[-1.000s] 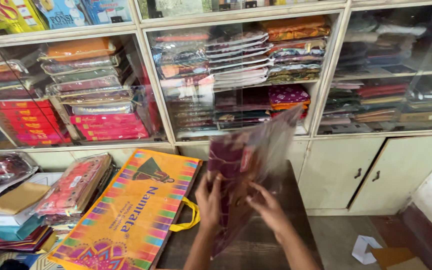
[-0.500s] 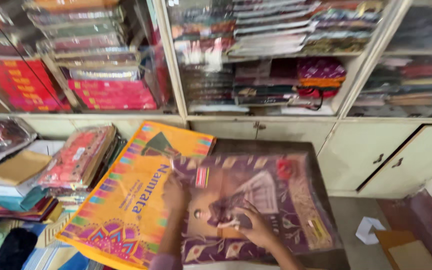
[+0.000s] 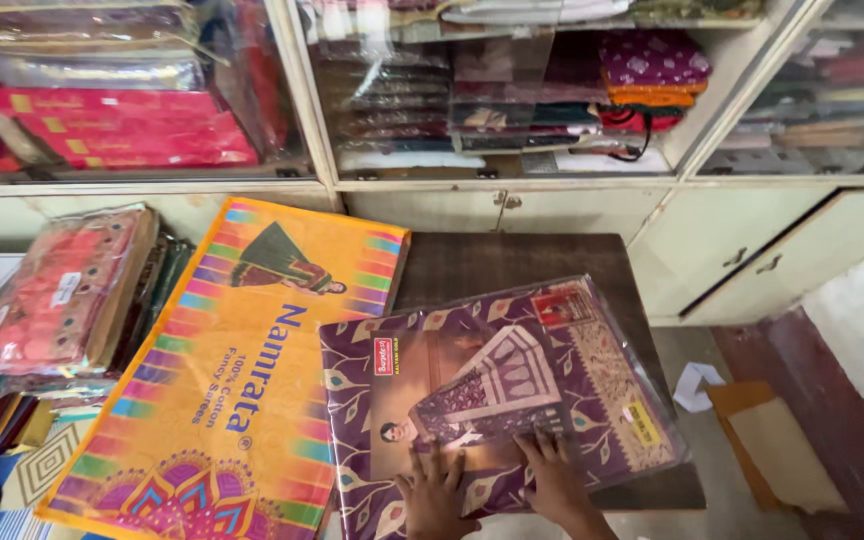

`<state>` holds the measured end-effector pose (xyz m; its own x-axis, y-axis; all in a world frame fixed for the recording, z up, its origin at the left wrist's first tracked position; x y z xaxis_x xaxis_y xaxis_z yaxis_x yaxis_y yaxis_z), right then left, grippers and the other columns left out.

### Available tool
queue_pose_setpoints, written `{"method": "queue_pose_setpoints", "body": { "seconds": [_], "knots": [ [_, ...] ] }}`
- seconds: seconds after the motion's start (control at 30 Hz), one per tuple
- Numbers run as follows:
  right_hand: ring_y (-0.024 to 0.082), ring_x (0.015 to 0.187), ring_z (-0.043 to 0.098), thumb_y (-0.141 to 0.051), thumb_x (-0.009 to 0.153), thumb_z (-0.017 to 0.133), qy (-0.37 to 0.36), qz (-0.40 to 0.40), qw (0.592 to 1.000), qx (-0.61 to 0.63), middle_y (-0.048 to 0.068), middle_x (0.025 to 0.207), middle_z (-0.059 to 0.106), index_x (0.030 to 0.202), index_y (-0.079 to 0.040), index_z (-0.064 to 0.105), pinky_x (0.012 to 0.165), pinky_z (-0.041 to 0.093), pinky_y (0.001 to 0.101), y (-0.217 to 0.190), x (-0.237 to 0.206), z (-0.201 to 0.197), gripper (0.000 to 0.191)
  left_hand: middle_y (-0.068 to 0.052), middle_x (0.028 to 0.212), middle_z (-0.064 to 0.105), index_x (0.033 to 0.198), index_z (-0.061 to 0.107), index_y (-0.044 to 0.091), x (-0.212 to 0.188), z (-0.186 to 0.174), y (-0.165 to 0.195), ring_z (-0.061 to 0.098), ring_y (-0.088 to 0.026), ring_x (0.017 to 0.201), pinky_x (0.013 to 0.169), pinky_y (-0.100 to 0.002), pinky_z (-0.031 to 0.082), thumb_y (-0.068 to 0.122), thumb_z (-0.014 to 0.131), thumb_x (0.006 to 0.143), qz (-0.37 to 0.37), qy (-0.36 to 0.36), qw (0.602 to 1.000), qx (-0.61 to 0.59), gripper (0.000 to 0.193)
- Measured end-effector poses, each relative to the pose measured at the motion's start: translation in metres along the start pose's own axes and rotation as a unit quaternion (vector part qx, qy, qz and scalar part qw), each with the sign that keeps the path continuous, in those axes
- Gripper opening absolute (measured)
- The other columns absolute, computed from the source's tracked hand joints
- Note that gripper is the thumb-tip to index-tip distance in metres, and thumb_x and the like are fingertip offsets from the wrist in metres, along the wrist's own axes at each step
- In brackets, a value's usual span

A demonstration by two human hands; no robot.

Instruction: The person carries a large branded shopping bag from a shelf area into a fabric shop, opens it, and takes out plastic-wrapped saree and dress boxes one at a time. They place each package on a wooden table, turn and smooth the packages flat, and arrange them beside the bag.

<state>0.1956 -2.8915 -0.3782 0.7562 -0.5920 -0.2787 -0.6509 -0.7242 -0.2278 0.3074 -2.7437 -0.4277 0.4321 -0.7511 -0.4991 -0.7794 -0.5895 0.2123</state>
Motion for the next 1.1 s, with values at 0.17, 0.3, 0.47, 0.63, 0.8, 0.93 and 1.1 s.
{"method": "queue_pose_setpoints", "body": {
  "seconds": [0.17, 0.3, 0.47, 0.63, 0.8, 0.93, 1.1],
  "knots": [
    [0.049, 0.151, 0.020, -0.022, 0.076, 0.088, -0.039, 0.046, 0.997, 0.041, 0.009, 0.167, 0.020, 0.153, -0.032, 0.035, 0.119, 0.033, 0.0511, 0.025, 0.016, 0.024, 0.094, -0.015, 0.171, -0.003, 0.164, 0.015, 0.033, 0.019, 0.003, 0.004, 0.004, -0.053, 0.153, 0.108, -0.080, 0.027, 0.072, 0.084, 0.067, -0.006, 0.025, 0.999, 0.029, 0.125],
    [0.048, 0.151, 0.018, -0.021, 0.074, 0.090, -0.039, 0.059, 0.995, 0.071, 0.006, 0.168, 0.017, 0.153, -0.032, 0.034, 0.121, 0.032, 0.0480, 0.038, 0.024, 0.035, 0.097, -0.015, 0.171, -0.004, 0.163, 0.014, 0.032, 0.032, 0.005, 0.008, 0.003, -0.053, 0.154, 0.110, -0.078, 0.028, 0.076, 0.081, 0.068, -0.013, 0.000, 0.998, 0.055, 0.125],
    [0.046, 0.150, 0.021, -0.025, 0.074, 0.090, -0.021, 0.045, 0.996, 0.073, 0.007, 0.167, 0.018, 0.152, -0.032, 0.037, 0.121, 0.032, 0.0478, 0.038, 0.020, 0.036, 0.094, -0.014, 0.171, -0.007, 0.162, 0.015, 0.034, 0.031, 0.004, 0.011, 0.002, -0.052, 0.154, 0.111, -0.078, 0.026, 0.069, 0.085, 0.070, -0.028, -0.008, 0.998, 0.049, 0.121],
    [0.042, 0.149, 0.024, -0.030, 0.075, 0.090, -0.043, 0.009, 0.998, 0.054, 0.006, 0.166, 0.021, 0.151, -0.032, 0.038, 0.120, 0.032, 0.0475, 0.053, 0.018, 0.039, 0.093, -0.009, 0.172, -0.005, 0.160, 0.020, 0.038, 0.026, 0.006, 0.016, 0.003, -0.048, 0.155, 0.113, -0.077, 0.025, 0.058, 0.090, 0.069, -0.063, 0.007, 0.998, 0.016, 0.116],
    [0.032, 0.147, 0.045, -0.022, 0.087, 0.075, 0.060, -0.109, 0.991, 0.056, -0.005, 0.169, 0.043, 0.154, -0.035, 0.052, 0.119, 0.046, 0.0435, 0.091, 0.025, 0.016, 0.072, -0.001, 0.172, 0.001, 0.160, 0.021, 0.040, 0.028, 0.031, 0.027, 0.004, -0.044, 0.158, 0.112, -0.075, 0.028, 0.038, 0.083, 0.081, -0.138, 0.018, 0.990, -0.026, 0.100],
    [0.046, 0.149, 0.025, -0.053, 0.081, 0.081, 0.009, -0.038, 0.999, -0.025, 0.010, 0.168, 0.023, 0.152, -0.040, 0.042, 0.116, 0.035, 0.0621, 0.128, 0.049, 0.004, 0.082, -0.004, 0.171, 0.009, 0.158, 0.025, 0.034, 0.024, 0.047, 0.048, 0.009, -0.047, 0.154, 0.112, -0.071, 0.030, 0.020, 0.065, 0.092, -0.160, 0.118, 0.979, -0.038, 0.079],
    [0.050, 0.154, 0.003, -0.077, 0.074, 0.072, -0.061, 0.014, 0.996, -0.067, 0.012, 0.171, 0.000, 0.154, -0.059, 0.021, 0.112, 0.024, 0.0748, 0.157, 0.052, -0.008, 0.096, -0.017, 0.172, 0.005, 0.159, 0.016, 0.017, 0.010, 0.073, 0.078, 0.007, -0.054, 0.150, 0.116, -0.068, 0.023, 0.010, 0.057, 0.087, -0.171, 0.126, 0.977, 0.020, 0.083]
  ]
}}
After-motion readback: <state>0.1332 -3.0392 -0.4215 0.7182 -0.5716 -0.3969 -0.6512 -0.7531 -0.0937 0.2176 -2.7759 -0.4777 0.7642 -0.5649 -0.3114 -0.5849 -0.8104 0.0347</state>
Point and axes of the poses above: each hand's wrist, its own x-axis towards the middle knuckle, its own z-axis out of the palm, y = z × x, the point moved 8 cm from there along x, towards the middle knuckle
